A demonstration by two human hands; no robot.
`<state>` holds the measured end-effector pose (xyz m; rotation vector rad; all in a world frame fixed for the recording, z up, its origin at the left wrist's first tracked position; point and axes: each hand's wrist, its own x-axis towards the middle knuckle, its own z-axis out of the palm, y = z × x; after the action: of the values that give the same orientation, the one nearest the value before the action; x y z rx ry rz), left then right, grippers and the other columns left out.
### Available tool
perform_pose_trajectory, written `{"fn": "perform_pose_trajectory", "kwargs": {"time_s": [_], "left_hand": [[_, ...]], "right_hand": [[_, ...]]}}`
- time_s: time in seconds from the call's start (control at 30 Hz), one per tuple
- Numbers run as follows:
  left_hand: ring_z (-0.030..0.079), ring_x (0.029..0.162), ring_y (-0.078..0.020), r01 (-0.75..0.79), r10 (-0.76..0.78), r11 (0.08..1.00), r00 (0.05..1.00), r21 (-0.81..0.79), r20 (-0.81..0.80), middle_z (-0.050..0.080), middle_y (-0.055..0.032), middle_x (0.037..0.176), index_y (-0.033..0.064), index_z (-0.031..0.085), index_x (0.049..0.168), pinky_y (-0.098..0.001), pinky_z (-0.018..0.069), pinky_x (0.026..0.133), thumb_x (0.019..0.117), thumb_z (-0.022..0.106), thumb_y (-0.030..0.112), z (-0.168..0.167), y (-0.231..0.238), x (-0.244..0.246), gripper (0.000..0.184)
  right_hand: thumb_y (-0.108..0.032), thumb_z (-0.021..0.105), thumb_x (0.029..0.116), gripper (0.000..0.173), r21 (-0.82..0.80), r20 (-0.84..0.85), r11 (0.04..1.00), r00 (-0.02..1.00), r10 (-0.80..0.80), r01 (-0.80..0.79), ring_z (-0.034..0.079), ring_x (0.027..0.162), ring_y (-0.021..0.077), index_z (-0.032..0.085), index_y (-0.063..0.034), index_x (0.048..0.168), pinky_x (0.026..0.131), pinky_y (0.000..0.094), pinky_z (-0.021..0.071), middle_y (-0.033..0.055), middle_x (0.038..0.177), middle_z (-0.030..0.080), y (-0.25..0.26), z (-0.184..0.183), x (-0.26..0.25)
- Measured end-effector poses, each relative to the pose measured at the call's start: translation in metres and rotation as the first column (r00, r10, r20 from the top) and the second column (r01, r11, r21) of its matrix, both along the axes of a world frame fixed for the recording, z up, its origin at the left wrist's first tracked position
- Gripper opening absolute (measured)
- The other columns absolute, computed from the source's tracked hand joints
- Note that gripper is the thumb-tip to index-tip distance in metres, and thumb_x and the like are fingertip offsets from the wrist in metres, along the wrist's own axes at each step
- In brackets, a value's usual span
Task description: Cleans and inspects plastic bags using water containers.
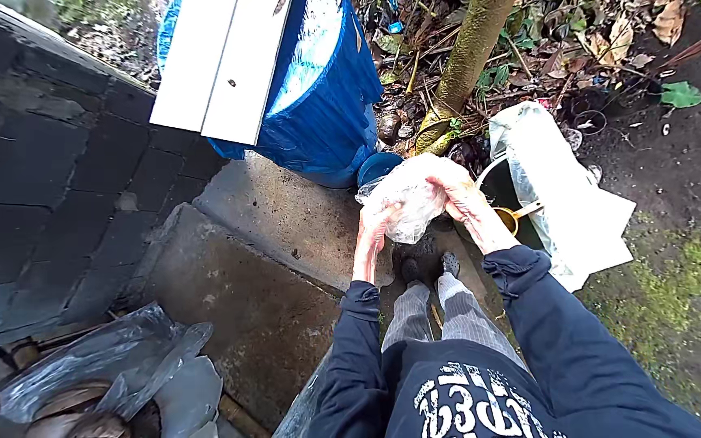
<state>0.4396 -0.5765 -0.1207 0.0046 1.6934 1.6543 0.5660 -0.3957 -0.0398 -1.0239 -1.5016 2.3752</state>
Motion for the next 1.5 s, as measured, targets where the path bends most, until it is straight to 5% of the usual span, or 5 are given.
{"fn": "perform_pose_trajectory", "kwargs": {"time_s": [0.33, 0.73, 1.07, 1.3, 1.5], "left_hand": [[0.071, 0.097, -0.0243, -0.414, 0.146, 0.83, 0.807, 0.374, 0.572, 0.071, -0.0129, 0.107, 0.0087, 0.065, 0.119, -0.0418, 0.0606, 0.085, 0.0989, 0.063, 0.023, 0.04, 0.001, 0.002, 0.025], [0.07, 0.103, -0.0231, -0.169, 0.074, 0.932, 0.955, 0.321, 0.287, 0.072, -0.0119, 0.115, 0.0106, 0.067, 0.125, -0.0419, 0.0599, 0.088, 0.097, 0.069, 0.031, 0.068, 0.009, -0.016, 0.035], [0.068, 0.112, -0.0292, -0.463, 0.183, 0.682, 0.857, 0.566, 0.482, 0.069, -0.0143, 0.121, 0.0125, 0.061, 0.129, -0.0499, 0.0578, 0.095, 0.1043, 0.056, 0.04, 0.064, -0.002, -0.026, 0.037], [0.07, 0.102, -0.0214, -0.295, 0.086, 0.787, 0.922, 0.542, 0.377, 0.07, -0.0094, 0.115, 0.0147, 0.063, 0.125, -0.041, 0.0609, 0.086, 0.1079, 0.044, 0.045, 0.065, 0.015, -0.02, 0.04], [0.069, 0.109, -0.0207, -0.1, -0.086, 0.846, 0.944, 0.524, 0.319, 0.068, -0.009, 0.128, 0.0198, 0.056, 0.144, -0.0402, 0.0599, 0.091, 0.1018, 0.054, 0.054, 0.071, 0.017, -0.017, 0.055]], "right_hand": [[-0.032, 0.084, 0.0831, 0.09, 0.161, 0.287, 0.98, 0.956, 0.067, -0.117, 0.057, 0.12, 0.035, 0.035, -0.0211, 0.158, 0.086, 0.0528, 0.0534, 0.0148, 0.147, 0.053, 0.026, -0.039, 0.004], [-0.018, 0.075, 0.094, 0.014, 0.491, -0.113, 0.858, 0.966, 0.231, -0.148, 0.062, 0.064, 0.0118, 0.074, -0.0093, 0.105, 0.057, 0.0277, 0.0528, 0.0043, 0.082, 0.071, 0.007, -0.018, -0.021], [-0.018, 0.064, 0.1018, 0.013, 0.35, -0.15, 0.936, 0.984, 0.095, -0.037, 0.07, 0.082, 0.014, 0.063, -0.0083, 0.11, 0.077, 0.0315, 0.0607, 0.0058, 0.095, 0.071, 0.016, -0.021, -0.011], [-0.033, 0.065, 0.1001, 0.036, 0.249, -0.081, 0.919, 0.939, 0.333, -0.305, 0.067, 0.107, 0.0174, 0.066, -0.0143, 0.131, 0.094, 0.0382, 0.0565, 0.0045, 0.122, 0.071, 0.027, -0.017, -0.008], [-0.037, 0.065, 0.1007, 0.026, 0.264, -0.036, 0.939, 0.97, 0.239, -0.221, 0.064, 0.072, 0.0104, 0.072, -0.018, 0.117, 0.061, 0.0272, 0.0533, 0.0034, 0.095, 0.072, 0.019, -0.011, -0.009]]}}
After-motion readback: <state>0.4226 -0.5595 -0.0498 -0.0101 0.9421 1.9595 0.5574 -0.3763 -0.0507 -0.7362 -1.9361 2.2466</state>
